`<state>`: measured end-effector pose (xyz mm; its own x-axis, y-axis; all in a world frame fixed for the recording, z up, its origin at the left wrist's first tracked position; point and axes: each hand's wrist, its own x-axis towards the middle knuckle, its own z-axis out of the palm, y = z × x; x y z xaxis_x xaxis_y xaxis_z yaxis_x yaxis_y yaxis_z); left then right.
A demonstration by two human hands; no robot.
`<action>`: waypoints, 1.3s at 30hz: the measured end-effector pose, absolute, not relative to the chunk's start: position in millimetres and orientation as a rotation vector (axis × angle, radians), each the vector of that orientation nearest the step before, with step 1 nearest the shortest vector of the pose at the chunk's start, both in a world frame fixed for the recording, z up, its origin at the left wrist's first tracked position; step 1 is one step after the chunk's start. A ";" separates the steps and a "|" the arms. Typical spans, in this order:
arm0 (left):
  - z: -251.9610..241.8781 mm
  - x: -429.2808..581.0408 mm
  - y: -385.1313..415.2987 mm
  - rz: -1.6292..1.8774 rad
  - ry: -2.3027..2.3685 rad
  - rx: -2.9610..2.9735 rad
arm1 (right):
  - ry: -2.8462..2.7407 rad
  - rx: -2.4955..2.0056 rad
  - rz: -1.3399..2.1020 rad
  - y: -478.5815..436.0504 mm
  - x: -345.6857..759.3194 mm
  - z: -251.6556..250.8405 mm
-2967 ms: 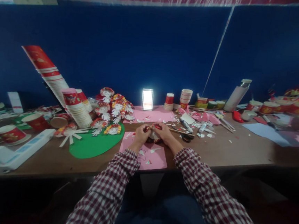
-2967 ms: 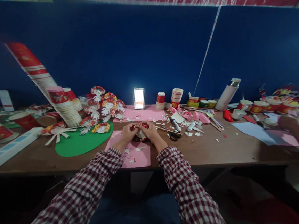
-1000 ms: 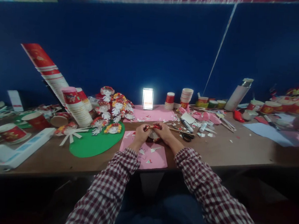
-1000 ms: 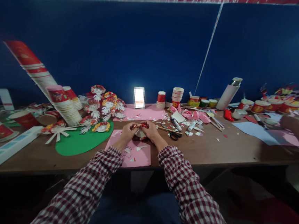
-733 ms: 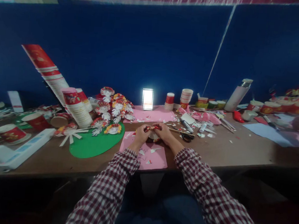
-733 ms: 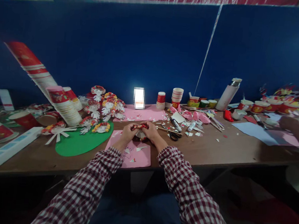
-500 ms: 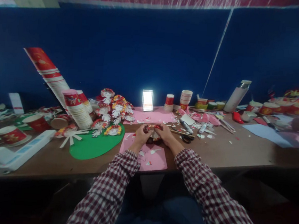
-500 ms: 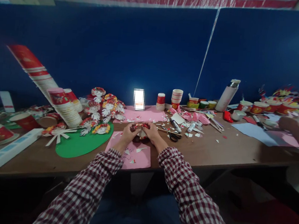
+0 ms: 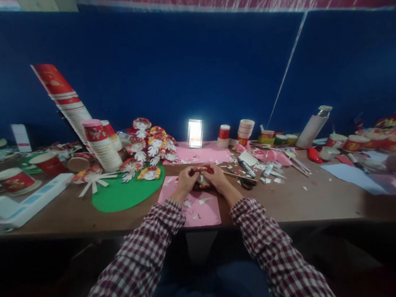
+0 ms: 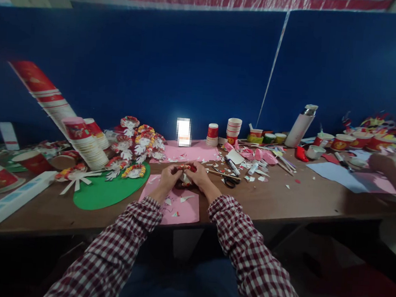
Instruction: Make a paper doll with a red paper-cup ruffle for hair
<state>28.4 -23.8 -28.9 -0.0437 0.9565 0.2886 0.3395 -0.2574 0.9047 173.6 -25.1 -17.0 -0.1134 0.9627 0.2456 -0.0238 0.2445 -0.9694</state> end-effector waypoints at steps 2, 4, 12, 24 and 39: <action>-29.5 28.9 -23.8 1.297 1.381 1.634 | -1.406 -0.959 1.107 -26.4 173.3 -16.3; -29.7 29.2 -23.8 1.283 1.375 1.633 | -1.414 -0.968 1.099 -26.5 173.8 -15.9; -27.2 29.7 -24.9 1.256 1.365 1.603 | -1.367 -1.027 1.045 -25.0 176.5 -14.3; -25.4 28.5 -25.7 1.268 1.359 1.602 | -1.370 -0.958 1.119 -27.4 175.0 -13.9; -26.5 28.3 -24.5 1.259 1.375 1.599 | -1.392 -0.921 1.162 -28.1 172.7 -14.8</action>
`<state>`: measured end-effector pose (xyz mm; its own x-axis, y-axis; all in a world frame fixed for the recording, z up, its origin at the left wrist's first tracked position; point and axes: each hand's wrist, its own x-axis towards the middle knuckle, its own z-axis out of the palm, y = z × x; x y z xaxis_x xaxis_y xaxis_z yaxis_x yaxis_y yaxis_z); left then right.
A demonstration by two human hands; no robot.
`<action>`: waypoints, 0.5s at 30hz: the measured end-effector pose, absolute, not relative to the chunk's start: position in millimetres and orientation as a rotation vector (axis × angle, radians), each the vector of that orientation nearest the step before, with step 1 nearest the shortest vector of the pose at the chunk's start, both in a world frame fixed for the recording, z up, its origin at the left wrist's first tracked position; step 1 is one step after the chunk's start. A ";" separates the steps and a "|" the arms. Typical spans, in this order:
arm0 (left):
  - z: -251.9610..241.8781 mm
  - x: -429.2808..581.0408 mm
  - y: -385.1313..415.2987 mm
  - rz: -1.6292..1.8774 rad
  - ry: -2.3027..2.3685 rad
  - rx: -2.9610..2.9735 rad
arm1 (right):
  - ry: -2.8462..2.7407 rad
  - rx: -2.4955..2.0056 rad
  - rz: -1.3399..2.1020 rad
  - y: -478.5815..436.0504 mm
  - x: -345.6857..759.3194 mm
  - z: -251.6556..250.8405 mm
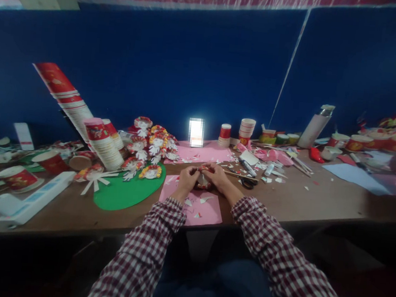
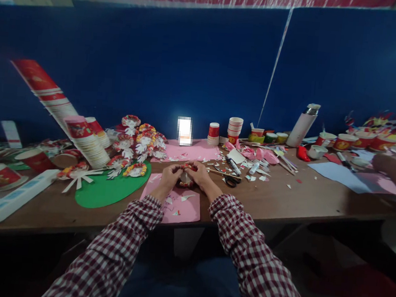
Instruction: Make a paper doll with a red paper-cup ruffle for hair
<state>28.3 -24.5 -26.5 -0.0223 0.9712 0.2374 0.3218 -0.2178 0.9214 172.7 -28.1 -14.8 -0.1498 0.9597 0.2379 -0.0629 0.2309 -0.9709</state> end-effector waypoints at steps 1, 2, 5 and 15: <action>-26.7 28.2 -24.3 1.250 1.382 1.597 | -1.396 -0.921 1.161 -27.9 172.9 -14.9; -26.9 28.1 -24.2 1.241 1.388 1.595 | -1.401 -0.921 1.160 -27.5 173.0 -15.1; -27.4 27.5 -23.9 1.222 1.399 1.589 | -1.417 -0.922 1.155 -26.5 173.4 -15.9; -26.8 27.5 -24.1 1.220 1.415 1.593 | -1.446 -0.948 1.120 -27.9 173.4 -13.2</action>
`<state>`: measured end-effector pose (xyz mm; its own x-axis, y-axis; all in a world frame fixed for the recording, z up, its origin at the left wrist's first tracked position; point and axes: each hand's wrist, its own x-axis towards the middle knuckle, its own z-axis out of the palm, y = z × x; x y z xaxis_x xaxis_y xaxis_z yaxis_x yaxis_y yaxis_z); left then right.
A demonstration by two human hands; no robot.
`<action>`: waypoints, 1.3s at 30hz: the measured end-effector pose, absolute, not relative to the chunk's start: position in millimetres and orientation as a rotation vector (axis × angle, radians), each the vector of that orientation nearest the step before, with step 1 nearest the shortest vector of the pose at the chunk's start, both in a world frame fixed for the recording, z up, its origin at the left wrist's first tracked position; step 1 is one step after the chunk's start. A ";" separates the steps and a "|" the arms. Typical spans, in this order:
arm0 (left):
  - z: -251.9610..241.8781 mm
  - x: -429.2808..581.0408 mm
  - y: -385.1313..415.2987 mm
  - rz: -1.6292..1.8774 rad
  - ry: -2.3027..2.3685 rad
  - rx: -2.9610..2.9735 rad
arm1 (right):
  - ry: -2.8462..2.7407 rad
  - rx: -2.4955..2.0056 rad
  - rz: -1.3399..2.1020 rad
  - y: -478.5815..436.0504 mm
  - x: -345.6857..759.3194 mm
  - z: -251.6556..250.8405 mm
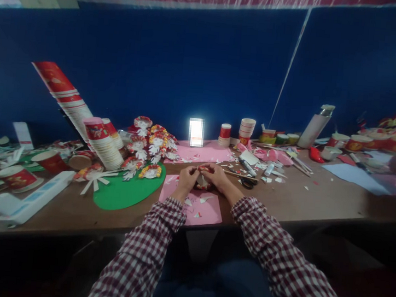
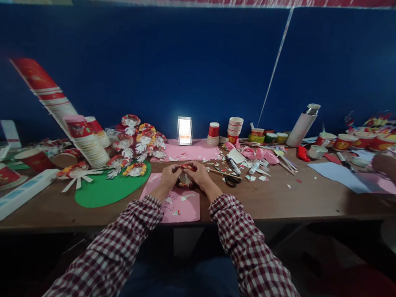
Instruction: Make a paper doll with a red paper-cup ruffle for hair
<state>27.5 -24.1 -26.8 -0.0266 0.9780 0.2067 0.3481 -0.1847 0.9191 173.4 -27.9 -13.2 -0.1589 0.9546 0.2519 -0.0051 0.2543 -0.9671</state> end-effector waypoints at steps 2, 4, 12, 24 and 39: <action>-26.5 28.0 -24.6 1.231 1.422 1.593 | -1.446 -0.958 1.107 -28.2 173.4 -12.0; -25.9 28.5 -25.4 1.241 1.431 1.593 | -1.448 -0.972 1.096 -28.6 173.6 -11.2; -19.4 31.0 -31.0 1.316 1.403 1.584 | -1.447 -0.999 1.066 -29.5 174.7 -10.9; -13.3 32.3 -35.2 1.480 1.290 1.569 | -1.443 -0.979 1.074 -28.4 174.7 -11.4; -18.7 30.6 -34.5 1.369 1.312 1.585 | -1.400 -0.981 1.144 -29.8 174.2 -15.9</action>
<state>30.6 -34.5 -18.7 -0.0499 0.9514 0.3040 0.2633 -0.2811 0.9229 174.2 -29.8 -15.9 -0.1335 0.9681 0.2121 -0.0155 0.2120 -0.9772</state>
